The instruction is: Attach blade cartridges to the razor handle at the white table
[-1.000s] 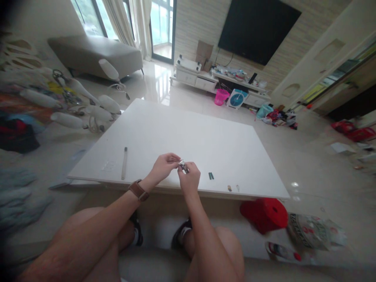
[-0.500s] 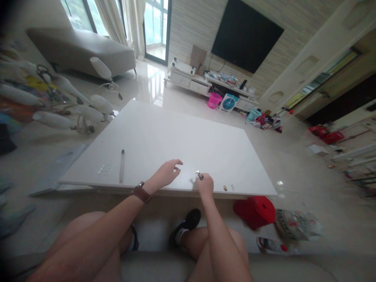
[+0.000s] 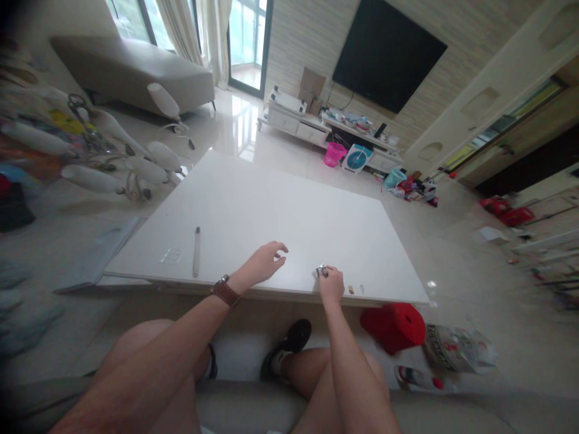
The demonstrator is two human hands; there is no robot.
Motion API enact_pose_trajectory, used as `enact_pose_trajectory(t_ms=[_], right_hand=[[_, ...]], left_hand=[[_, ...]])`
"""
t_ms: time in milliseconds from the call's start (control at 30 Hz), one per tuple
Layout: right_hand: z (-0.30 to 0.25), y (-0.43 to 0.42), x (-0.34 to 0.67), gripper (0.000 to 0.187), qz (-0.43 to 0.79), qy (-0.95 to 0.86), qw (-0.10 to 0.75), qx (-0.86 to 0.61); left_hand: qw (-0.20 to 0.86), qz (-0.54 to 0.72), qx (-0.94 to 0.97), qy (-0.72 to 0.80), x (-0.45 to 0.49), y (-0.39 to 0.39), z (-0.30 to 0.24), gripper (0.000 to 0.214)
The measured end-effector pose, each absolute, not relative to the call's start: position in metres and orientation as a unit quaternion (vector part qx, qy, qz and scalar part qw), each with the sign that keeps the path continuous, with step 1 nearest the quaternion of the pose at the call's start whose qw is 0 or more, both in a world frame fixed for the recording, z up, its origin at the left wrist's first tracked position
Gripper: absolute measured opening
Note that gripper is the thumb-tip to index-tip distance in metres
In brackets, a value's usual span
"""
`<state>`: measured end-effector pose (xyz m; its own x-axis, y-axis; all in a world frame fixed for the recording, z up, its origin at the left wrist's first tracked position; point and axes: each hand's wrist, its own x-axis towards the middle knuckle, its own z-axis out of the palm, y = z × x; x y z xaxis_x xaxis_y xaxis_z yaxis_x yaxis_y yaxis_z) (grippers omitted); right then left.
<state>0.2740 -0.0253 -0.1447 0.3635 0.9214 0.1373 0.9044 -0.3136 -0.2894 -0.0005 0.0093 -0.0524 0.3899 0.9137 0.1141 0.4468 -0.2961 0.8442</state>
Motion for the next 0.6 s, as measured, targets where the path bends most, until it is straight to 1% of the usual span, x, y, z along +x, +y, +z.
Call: enact_pose_trajectory(t_ms=[267,467,600], right_hand=[[-0.151,-0.022,0.293,0.032,0.021,-0.554,0.154,-0.818],[-0.154,-0.018,0.302,0.028,0.028,-0.555,0.145,-0.819],[-0.152,-0.021,0.313,0.031,0.028,-0.525,0.143,-0.838]], left_hand=[[0.371,0.289,0.758,0.451,-0.002,0.008,-0.052,0.020],[0.363,0.285,0.760,0.458,-0.002,0.009,-0.051,0.021],[0.362,0.273,0.760,0.466,-0.003,0.007,-0.048,0.022]])
